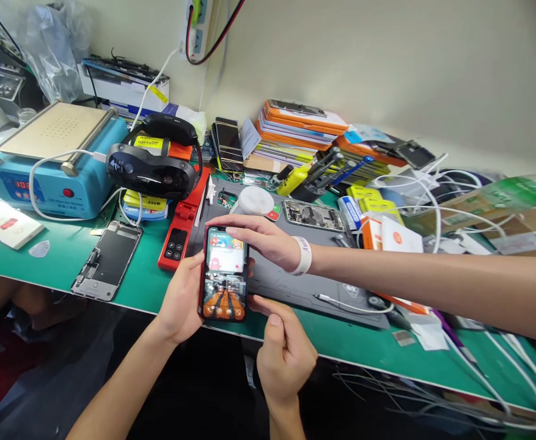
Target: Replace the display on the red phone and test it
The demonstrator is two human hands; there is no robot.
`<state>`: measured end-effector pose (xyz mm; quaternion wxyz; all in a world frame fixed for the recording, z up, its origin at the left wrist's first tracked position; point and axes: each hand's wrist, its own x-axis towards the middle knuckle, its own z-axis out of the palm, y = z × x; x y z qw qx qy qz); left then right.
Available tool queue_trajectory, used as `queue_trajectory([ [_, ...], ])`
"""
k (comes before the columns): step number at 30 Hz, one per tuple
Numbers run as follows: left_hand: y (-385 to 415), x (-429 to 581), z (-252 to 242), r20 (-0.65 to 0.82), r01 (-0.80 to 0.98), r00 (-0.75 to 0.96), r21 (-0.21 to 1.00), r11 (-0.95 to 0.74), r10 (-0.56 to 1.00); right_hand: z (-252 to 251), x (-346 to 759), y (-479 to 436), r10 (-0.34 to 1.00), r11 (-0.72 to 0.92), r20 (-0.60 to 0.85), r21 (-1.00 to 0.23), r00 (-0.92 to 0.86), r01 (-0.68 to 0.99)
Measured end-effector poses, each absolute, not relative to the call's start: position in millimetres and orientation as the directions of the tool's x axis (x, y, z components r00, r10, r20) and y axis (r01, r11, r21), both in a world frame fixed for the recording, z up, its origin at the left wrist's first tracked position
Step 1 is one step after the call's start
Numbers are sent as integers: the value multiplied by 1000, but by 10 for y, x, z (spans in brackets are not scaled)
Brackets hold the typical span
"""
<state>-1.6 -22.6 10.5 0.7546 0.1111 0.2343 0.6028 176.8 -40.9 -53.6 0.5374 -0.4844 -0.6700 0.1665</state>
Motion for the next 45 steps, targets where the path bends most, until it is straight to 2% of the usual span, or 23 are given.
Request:
queue_trajectory([
  [13,-222,-23,106,-217,-856,167,451,250,962,-525,1756,-403,808,514,589,-720,20,467],
  [17,-219,-24,116,-219,-848,171,463,257,961,-420,1732,-308,807,536,589,-699,-45,474],
  [20,-220,-22,131,-218,-848,169,465,255,961,-239,1701,-90,797,589,569,-661,-202,464],
  [22,-218,-19,145,-229,-850,152,466,245,962,-100,1686,98,711,697,497,-591,-497,406],
  [27,-219,-19,158,-272,-847,134,468,252,953,212,1679,605,625,750,435,-566,-648,343],
  [30,-223,-20,139,-289,-844,149,460,274,946,372,1660,910,410,819,313,-540,-857,195],
  [32,-221,-18,130,-302,-848,145,453,276,942,444,1620,1034,302,852,264,-506,-916,136],
  [38,-202,-3,168,-331,-864,87,444,236,940,478,1470,915,438,863,227,-378,-870,336],
  [45,-206,-2,185,-341,-871,79,433,231,937,418,1451,838,470,858,231,-348,-852,378],
])
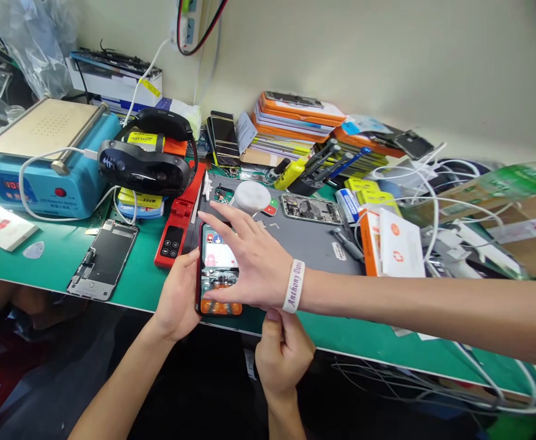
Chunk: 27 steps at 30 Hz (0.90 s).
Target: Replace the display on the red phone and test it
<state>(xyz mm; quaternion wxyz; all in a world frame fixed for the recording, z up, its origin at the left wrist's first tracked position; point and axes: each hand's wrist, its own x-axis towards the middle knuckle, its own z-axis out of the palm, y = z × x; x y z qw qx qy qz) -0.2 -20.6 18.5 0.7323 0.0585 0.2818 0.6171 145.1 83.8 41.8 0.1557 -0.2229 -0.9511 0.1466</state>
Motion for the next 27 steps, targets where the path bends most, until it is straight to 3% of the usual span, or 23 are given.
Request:
queue_trajectory([
  [8,-227,-28,126,-318,-850,147,444,284,937,394,1579,954,522,765,283,-572,-805,295],
  [14,-223,-20,146,-260,-847,143,467,254,955,371,1744,1062,617,520,152,-815,-772,255],
  [19,-231,-21,162,-258,-835,139,489,253,956,393,1786,1059,655,451,159,-867,-738,213],
  [21,-235,-27,167,-252,-832,144,493,255,957,306,1765,829,740,466,227,-852,-632,239],
  [22,-236,-30,170,-248,-830,148,494,257,957,224,1753,651,816,477,307,-837,-490,269],
  [23,-237,-33,172,-245,-828,154,496,261,957,119,1742,444,877,479,426,-811,-223,336],
  [27,-236,-43,171,-230,-824,178,497,273,957,-357,1735,-306,856,468,517,-788,17,401],
])
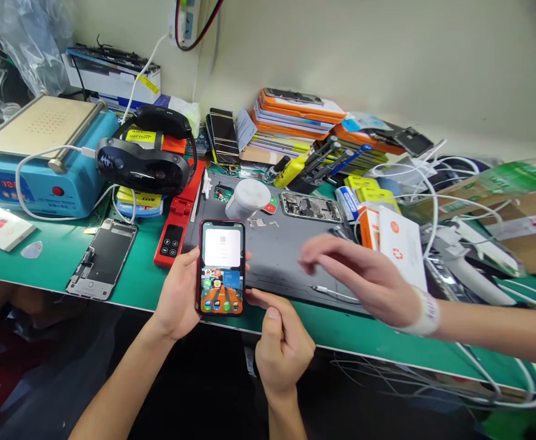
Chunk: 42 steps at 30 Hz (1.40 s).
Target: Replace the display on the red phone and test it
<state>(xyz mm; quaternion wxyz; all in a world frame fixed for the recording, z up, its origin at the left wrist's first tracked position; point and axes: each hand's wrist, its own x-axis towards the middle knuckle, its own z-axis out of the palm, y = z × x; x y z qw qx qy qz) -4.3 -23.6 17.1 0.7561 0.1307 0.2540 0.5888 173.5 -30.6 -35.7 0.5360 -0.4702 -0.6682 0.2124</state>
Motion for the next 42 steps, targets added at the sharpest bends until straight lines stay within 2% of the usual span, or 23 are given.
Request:
queue_trajectory([
  [5,-230,-47,157,-221,-833,178,485,266,959,-559,1749,-463,855,451,515,-798,62,399],
  [12,-231,-55,181,-236,-820,192,495,288,953,-281,1671,-294,893,408,448,-845,41,346],
  [16,-227,-61,179,-233,-810,184,514,281,955,-280,1619,-219,733,614,679,-646,-24,453],
  [18,-220,-59,180,-239,-808,177,518,280,955,-333,1614,-210,668,674,743,-581,-40,457],
  [20,-214,-55,185,-241,-809,181,514,284,953,-370,1631,-218,625,714,776,-525,-85,462],
  [22,-210,-50,192,-230,-817,198,499,290,953,-370,1659,-227,571,767,794,-426,-209,479],
  [24,-211,-47,198,-216,-826,213,481,294,953,-342,1682,-229,525,811,769,-322,-364,489],
  [26,-214,-45,200,-206,-833,219,469,292,954,-313,1686,-228,505,832,732,-272,-456,484],
  [29,-220,-44,197,-216,-829,205,480,287,955,-316,1665,-229,552,797,739,-331,-387,505],
  [32,-223,-44,199,-240,-810,168,519,273,956,-363,1643,-233,624,695,777,-504,-81,512],
  [34,-223,-45,203,-243,-803,155,534,266,958,-390,1639,-236,636,658,770,-568,37,494],
  [42,-230,-62,176,-234,-802,179,528,280,955,-374,1645,-240,633,686,770,-512,-78,516],
])
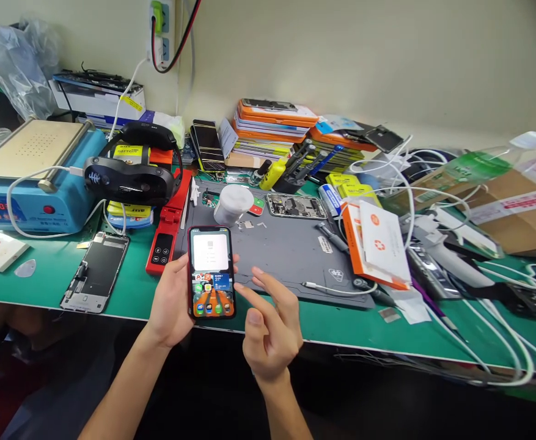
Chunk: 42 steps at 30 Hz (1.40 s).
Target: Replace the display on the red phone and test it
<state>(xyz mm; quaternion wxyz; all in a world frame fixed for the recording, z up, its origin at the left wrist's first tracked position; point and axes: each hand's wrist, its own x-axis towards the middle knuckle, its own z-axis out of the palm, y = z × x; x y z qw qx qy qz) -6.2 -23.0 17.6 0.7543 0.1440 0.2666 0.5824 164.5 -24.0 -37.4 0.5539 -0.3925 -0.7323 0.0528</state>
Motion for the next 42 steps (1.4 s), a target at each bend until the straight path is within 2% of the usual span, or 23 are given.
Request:
queue_trajectory([
  [4,-235,-60,163,-234,-806,179,522,279,956,-386,1653,-233,594,707,799,-461,-96,535],
  [8,-230,-51,167,-231,-802,177,530,276,957,-405,1663,-229,609,697,792,-504,-49,510],
  [14,-217,-51,153,-215,-813,180,517,268,960,-404,1656,-254,641,702,762,-532,-93,473],
  [19,-228,-51,156,-247,-814,187,502,290,951,-139,1686,-145,754,632,626,-611,-199,477],
  [21,-235,-55,155,-269,-809,179,507,297,946,27,1681,-19,779,609,569,-586,-264,534],
  [27,-243,-73,144,-339,-806,156,499,318,928,216,1577,332,710,674,578,-391,-403,627],
  [35,-235,-48,169,-340,-801,149,509,315,929,-56,1801,-26,671,720,602,-390,-433,574],
  [39,-230,-51,190,-306,-788,189,520,330,933,-127,2046,-287,648,758,615,-465,-449,457],
  [42,-232,-59,191,-270,-789,198,527,317,942,-88,2123,-290,738,669,628,-636,-246,385],
])
